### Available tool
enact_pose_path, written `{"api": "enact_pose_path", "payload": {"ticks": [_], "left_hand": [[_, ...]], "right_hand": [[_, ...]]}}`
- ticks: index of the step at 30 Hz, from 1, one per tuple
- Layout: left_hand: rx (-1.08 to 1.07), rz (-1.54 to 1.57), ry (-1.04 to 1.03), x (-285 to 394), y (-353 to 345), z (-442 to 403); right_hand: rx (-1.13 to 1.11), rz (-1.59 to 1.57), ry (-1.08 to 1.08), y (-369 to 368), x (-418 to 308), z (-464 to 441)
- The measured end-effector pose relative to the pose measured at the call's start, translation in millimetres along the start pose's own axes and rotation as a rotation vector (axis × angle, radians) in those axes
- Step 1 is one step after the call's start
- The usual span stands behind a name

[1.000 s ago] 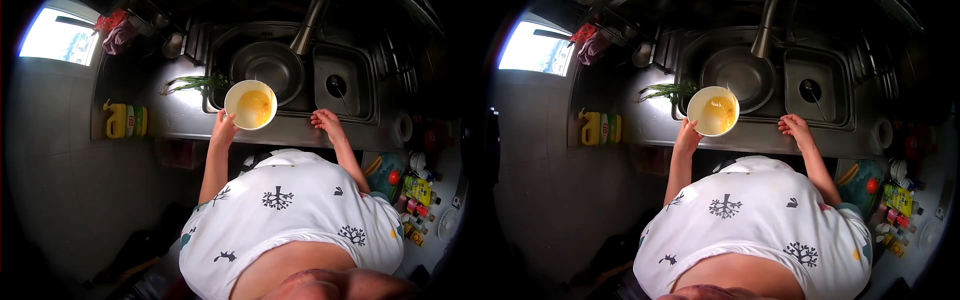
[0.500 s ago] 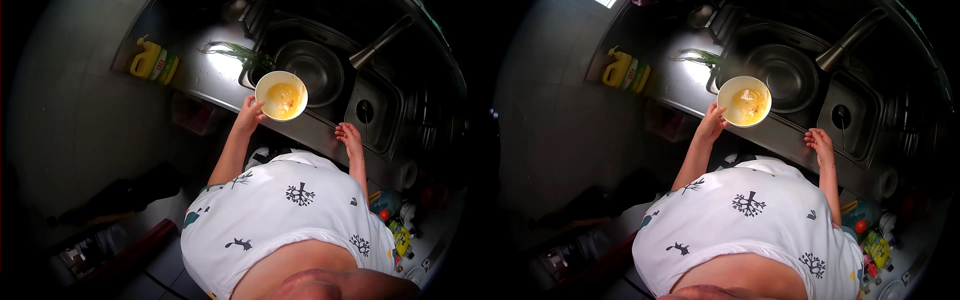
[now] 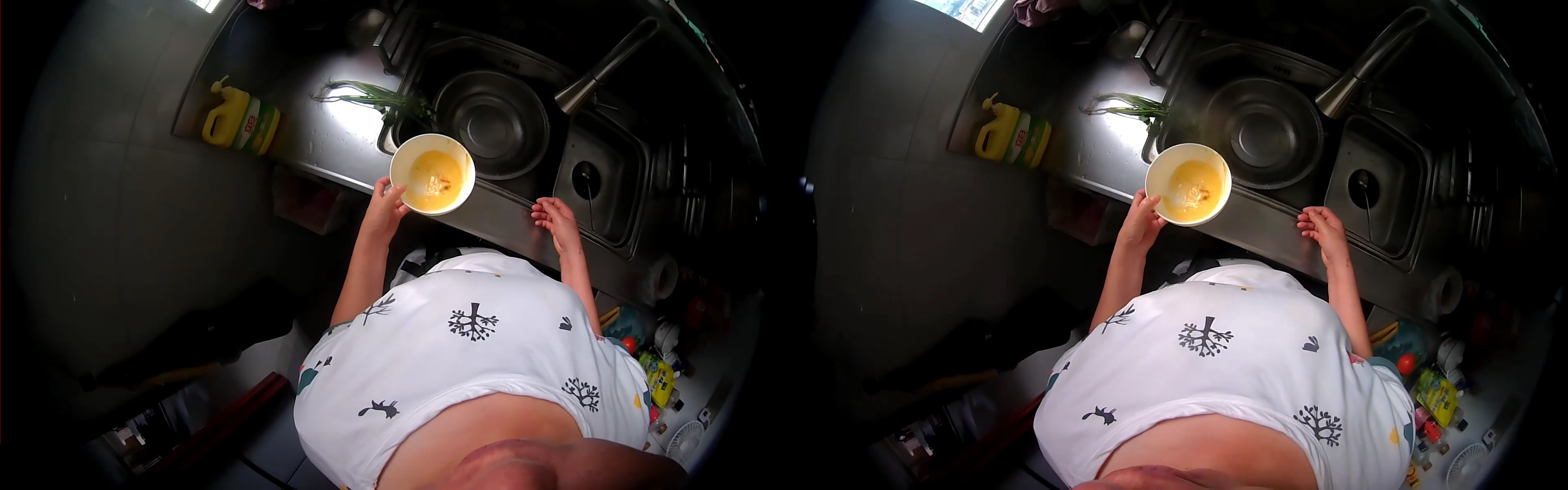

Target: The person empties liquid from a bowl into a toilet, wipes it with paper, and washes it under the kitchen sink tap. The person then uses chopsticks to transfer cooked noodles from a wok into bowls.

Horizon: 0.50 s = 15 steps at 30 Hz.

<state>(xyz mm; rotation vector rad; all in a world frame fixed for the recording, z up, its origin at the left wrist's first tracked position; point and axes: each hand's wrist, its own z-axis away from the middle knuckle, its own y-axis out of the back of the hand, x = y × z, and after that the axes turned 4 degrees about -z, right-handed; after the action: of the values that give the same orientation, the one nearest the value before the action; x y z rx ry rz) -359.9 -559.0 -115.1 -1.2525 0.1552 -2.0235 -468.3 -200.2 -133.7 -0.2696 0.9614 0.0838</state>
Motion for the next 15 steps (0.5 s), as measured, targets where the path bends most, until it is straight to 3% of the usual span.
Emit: {"api": "enact_pose_path", "payload": {"ticks": [11, 15], "left_hand": [[-0.038, -0.002, -0.082, 35, 27, -8], [0.059, -0.064, -0.083, 43, 36, -17]], "right_hand": [[-0.017, 0.005, 0.01, -45, 0, -22], [0.0, 0.003, 0.023, -63, 1, -22]]}}
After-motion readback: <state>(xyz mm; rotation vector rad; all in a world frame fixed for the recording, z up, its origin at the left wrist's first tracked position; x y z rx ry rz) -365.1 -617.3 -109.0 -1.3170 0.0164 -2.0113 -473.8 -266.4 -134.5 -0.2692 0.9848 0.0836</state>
